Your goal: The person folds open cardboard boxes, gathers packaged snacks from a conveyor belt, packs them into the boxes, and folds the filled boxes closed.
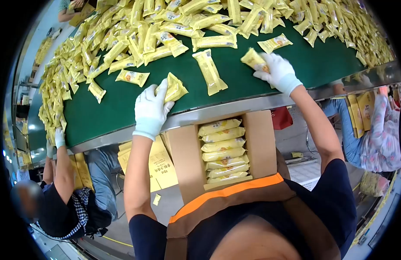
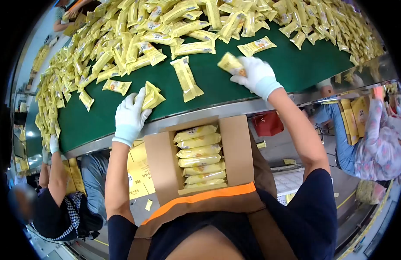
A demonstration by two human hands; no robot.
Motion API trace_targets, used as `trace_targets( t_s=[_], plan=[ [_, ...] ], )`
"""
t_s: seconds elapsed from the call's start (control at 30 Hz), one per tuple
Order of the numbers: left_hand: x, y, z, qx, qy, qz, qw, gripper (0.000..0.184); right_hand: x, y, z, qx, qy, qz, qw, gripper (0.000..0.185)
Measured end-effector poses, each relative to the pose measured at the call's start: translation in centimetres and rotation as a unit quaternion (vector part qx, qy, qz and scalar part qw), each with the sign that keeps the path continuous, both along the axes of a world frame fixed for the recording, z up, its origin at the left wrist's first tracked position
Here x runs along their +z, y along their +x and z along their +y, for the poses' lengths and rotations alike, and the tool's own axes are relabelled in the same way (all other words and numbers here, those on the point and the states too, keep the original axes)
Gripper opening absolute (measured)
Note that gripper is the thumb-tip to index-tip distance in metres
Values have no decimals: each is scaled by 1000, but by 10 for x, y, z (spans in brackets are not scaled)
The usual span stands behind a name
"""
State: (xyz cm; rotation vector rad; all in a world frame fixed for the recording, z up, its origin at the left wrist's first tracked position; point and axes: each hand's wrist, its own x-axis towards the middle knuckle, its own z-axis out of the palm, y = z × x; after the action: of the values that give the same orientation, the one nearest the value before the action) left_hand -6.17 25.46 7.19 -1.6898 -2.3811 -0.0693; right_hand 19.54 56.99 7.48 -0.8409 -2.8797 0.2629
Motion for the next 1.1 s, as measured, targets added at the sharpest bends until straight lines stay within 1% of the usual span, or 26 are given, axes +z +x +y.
trace_targets(
  t_s=[0.03, 0.07, 0.1, 0.13, 0.17, 0.23, 0.27, 0.3, 0.33, 0.4, 0.43, 0.47, 0.5, 0.53, 0.57, 0.6, 0.67, 0.7, 0.73, 0.77, 0.8, 0.87, 0.93, 1.0, 1.07, 1.1],
  plan=[
    [-1, -2, 1, -5, -1, 12, 1000, 69, 6, -6, 6, -49, -113, -21, 992, 67],
    [-1, -4, 3, 5, -13, -6, 1000, 69, 12, -14, 9, -132, -258, -34, 956, 65],
    [1, -5, 4, 14, -28, -25, 999, 69, 9, -23, -2, -118, -436, 123, 884, 64],
    [1, -5, 3, 20, -47, -46, 998, 69, 13, -36, -25, -101, -589, 271, 755, 64],
    [0, -6, 3, 12, -39, -33, 999, 69, 37, -48, -42, -100, -689, 206, 687, 65],
    [-4, -7, 0, 11, -20, -8, 1000, 72, 16, -88, -64, -72, -716, 243, 651, 77],
    [-2, -4, 0, 23, -25, -7, 999, 73, -4, -112, -65, -92, -650, 214, 723, 83],
    [2, -3, -2, 65, -50, -4, 997, 76, -1, -125, -76, -102, -556, 157, 810, 90],
    [-5, -9, -9, 74, -13, -15, 997, 77, 10, -133, -90, -70, -525, 116, 840, 94],
    [-2, -15, -22, 107, 96, -119, 982, 76, 25, -147, -114, -24, -328, -1, 944, 99],
    [-2, -16, -27, 130, 186, -231, 946, 66, 20, -150, -117, 9, -297, -21, 955, 97],
    [1, -20, -31, 135, 266, -419, 857, 59, 32, -151, -115, 66, -325, -75, 940, 100],
    [7, -21, -35, 106, 326, -557, 756, 56, 38, -153, -116, 94, -299, -117, 943, 95],
    [12, -20, -39, 68, 379, -674, 630, 54, 43, -155, -117, 123, -268, -158, 942, 91],
    [4, -26, -42, 53, 408, -765, 495, 51, 47, -151, -120, 155, -221, -138, 953, 86],
    [4, -28, -48, 29, 403, -807, 430, 54, 50, -144, -123, 184, -177, -116, 960, 80],
    [12, -21, -58, -47, 400, -867, 293, 54, 70, -125, -123, 260, 45, -95, 960, 75],
    [17, -15, -61, -60, 402, -884, 232, 57, 64, -119, -113, 264, 68, -84, 958, 76],
    [18, -10, -66, -66, 398, -894, 195, 57, 54, -109, -102, 263, 89, -75, 958, 78],
    [19, -7, -67, -77, 389, -904, 158, 58, 35, -102, -91, 254, 65, -101, 960, 80],
    [21, -5, -65, -90, 378, -913, 122, 59, 29, -94, -89, 212, -6, -135, 968, 78],
    [22, 2, -60, -95, 390, -911, 97, 58, 25, -91, -80, 230, -38, -113, 966, 80],
    [23, 13, -60, -64, 417, -902, 87, 57, 33, -82, -72, 200, -108, -8, 974, 83],
    [24, 18, -65, -71, 432, -897, 61, 54, 87, -64, -87, 168, -229, 122, 951, 81],
    [28, 27, -72, -52, 458, -886, 41, 52, 137, -32, -108, 282, -190, 93, 936, 85],
    [33, 31, -73, -55, 459, -887, 15, 51, 147, -21, -118, 405, -165, 13, 899, 83]
  ],
)
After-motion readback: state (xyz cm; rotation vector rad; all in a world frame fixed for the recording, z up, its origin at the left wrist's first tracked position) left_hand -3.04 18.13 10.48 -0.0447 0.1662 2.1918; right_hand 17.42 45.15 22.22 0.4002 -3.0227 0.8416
